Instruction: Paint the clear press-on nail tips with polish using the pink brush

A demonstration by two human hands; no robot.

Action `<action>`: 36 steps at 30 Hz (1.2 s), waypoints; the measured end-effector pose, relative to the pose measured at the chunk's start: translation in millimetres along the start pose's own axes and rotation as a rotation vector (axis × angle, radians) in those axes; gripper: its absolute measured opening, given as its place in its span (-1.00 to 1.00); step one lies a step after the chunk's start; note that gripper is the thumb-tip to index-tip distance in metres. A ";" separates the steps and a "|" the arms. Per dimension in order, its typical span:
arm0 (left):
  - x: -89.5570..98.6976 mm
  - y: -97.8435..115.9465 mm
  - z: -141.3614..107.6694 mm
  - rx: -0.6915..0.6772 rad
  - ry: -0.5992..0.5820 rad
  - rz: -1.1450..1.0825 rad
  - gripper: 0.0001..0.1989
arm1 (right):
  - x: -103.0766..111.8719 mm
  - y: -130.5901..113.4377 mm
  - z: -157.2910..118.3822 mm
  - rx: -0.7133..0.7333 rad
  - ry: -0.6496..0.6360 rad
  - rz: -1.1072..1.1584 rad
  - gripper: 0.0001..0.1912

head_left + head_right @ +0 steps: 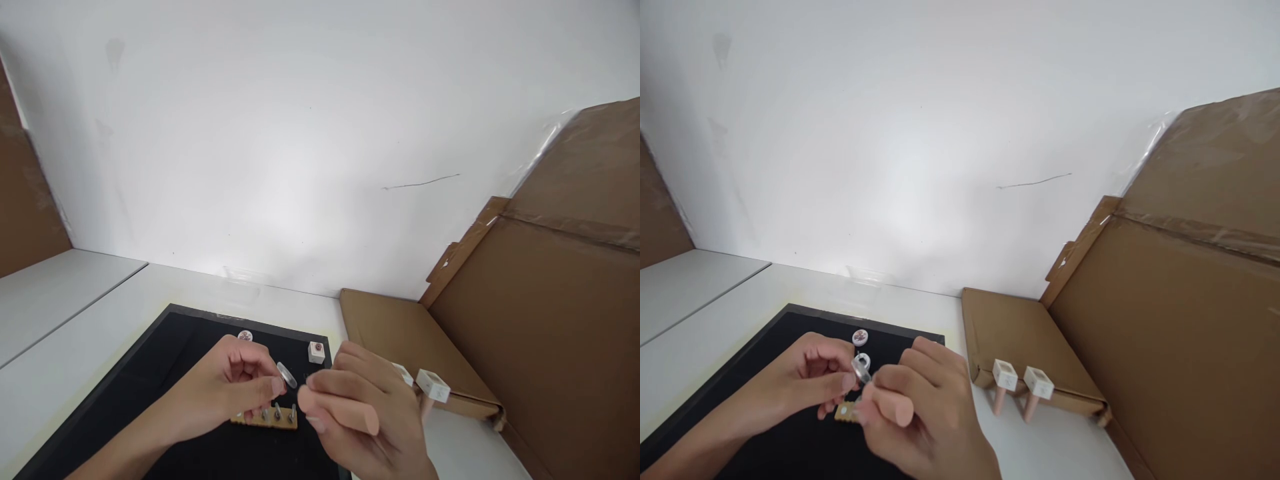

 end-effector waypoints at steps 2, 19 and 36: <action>0.5 -0.5 0.0 0.003 0.006 -0.004 -0.74 | 2.3 1.3 -0.6 -0.013 0.038 0.002 -0.82; 5.8 1.9 0.5 -0.069 0.053 -0.243 -0.80 | -4.0 57.4 -30.4 -0.485 0.247 0.774 -0.79; 7.8 0.2 -5.6 -0.096 0.084 -0.156 -0.74 | 8.9 -13.6 -8.5 0.027 -0.033 -0.209 -0.76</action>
Point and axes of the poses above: each hand's wrist, its own z-axis towards the middle knuckle, its own x-axis out of the back of the hand, y = z × x, the point moved 8 cm from there along z, towards the middle knuckle, and after that the axes turned 3 degrees about -y, right-handed, at the moved point
